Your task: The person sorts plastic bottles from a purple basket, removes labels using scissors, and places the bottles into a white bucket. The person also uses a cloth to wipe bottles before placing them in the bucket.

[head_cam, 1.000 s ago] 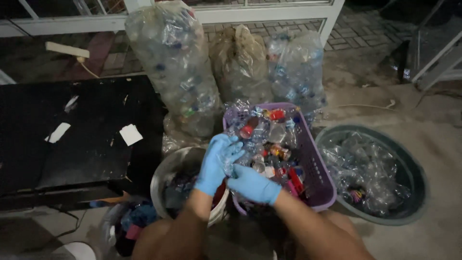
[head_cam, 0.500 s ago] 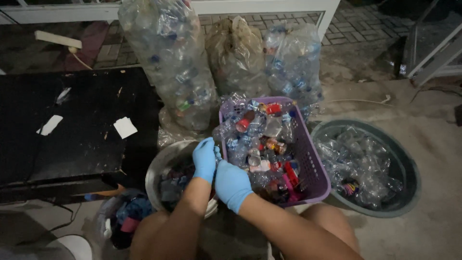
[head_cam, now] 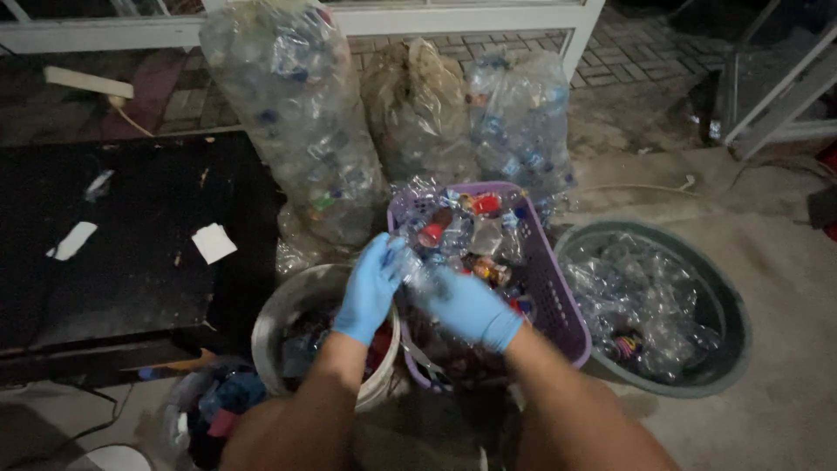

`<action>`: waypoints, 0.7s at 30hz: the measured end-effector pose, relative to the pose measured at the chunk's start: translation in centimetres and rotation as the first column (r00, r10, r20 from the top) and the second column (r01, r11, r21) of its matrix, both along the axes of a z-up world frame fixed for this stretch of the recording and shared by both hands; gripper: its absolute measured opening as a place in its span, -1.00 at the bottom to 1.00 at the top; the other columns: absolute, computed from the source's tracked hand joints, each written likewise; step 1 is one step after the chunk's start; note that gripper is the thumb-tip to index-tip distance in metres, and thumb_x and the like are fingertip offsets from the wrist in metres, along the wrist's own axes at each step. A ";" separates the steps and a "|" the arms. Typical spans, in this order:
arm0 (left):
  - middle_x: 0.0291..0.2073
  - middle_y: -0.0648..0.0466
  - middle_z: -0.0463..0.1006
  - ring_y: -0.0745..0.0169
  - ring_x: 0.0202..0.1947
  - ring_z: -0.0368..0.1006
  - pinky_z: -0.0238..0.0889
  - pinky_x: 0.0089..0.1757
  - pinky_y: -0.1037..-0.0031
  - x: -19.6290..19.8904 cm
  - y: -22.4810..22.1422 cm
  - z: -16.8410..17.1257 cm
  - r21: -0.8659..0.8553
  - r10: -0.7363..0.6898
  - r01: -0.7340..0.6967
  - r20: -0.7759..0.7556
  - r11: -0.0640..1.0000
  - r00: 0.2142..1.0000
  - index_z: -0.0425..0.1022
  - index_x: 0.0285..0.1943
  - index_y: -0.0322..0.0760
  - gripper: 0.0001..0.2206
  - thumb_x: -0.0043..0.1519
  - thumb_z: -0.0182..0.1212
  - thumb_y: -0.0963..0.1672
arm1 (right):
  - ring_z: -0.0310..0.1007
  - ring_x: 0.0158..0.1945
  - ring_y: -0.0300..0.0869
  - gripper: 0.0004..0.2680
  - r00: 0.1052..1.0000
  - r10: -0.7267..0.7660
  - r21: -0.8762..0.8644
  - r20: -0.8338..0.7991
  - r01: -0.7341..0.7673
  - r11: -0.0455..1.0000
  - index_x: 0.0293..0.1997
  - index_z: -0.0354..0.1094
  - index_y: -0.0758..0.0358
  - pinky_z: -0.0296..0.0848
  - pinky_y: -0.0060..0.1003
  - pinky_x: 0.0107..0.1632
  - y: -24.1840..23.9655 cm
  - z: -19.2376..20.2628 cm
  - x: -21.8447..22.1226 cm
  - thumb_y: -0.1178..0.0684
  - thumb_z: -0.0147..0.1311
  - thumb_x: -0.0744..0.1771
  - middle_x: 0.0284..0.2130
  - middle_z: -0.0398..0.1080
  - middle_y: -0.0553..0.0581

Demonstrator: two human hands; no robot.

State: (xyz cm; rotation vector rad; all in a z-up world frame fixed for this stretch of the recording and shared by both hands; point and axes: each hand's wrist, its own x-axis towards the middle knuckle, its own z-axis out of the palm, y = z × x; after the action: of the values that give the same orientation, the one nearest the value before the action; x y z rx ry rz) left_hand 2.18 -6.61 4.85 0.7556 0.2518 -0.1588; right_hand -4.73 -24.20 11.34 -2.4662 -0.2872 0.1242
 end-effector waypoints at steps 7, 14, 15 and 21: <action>0.44 -0.20 0.28 -0.29 0.42 0.21 0.16 0.28 -0.04 0.5 0.4 -1.3 -0.215 -0.122 0.125 0.030 0.969 0.992 0.21 0.50 -0.21 -0.48 0.40 -0.03 0.06 | 0.47 0.14 0.20 -0.67 0.983 -0.174 0.244 -0.054 0.182 0.953 0.13 0.44 0.28 0.36 0.05 0.23 -12.8 -5.3 7.5 0.01 0.12 0.27 -0.02 0.54 0.36; 0.13 0.01 0.55 -0.02 0.18 0.45 0.35 0.11 0.16 3.1 0.9 -13.9 0.976 -0.494 -0.218 0.198 0.016 0.847 0.50 0.25 -0.05 -0.45 0.14 0.37 0.15 | 0.54 0.03 -0.01 -0.57 0.824 -0.485 0.267 -0.293 0.558 0.786 0.21 0.39 0.27 0.55 -0.10 0.02 -26.1 -11.1 8.5 -0.10 0.23 0.26 0.03 0.51 0.26; -0.05 0.11 0.66 0.00 0.01 0.59 0.50 -0.06 0.19 4.2 1.1 -17.4 0.896 -0.566 -0.394 0.220 -0.205 0.794 0.61 0.08 0.01 -0.51 0.07 0.39 0.19 | 0.52 0.07 -0.05 -0.51 0.793 -0.507 0.360 -0.337 0.606 0.709 0.28 0.31 0.34 0.55 -0.14 0.02 -28.8 -13.1 8.6 -0.10 0.27 0.26 0.09 0.47 0.27; 0.38 -0.33 0.27 -0.59 0.15 0.27 0.31 -0.09 -0.26 0.3 2.6 -20.0 0.629 -0.595 -0.605 0.266 -0.489 0.758 0.50 0.19 -0.05 -0.35 -0.05 0.29 0.20 | 0.23 -0.44 -0.26 -0.76 0.706 -0.595 0.466 -0.383 0.704 0.536 -0.08 0.51 0.29 0.25 -0.39 -0.38 -36.0 -15.3 4.2 -0.06 0.10 0.30 -0.43 0.39 0.04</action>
State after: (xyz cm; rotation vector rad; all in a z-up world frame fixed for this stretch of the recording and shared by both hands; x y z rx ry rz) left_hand 2.51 -4.02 -15.17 2.8806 -0.6209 0.6375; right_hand -0.51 -60.22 -4.01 -1.7583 0.6245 -0.0666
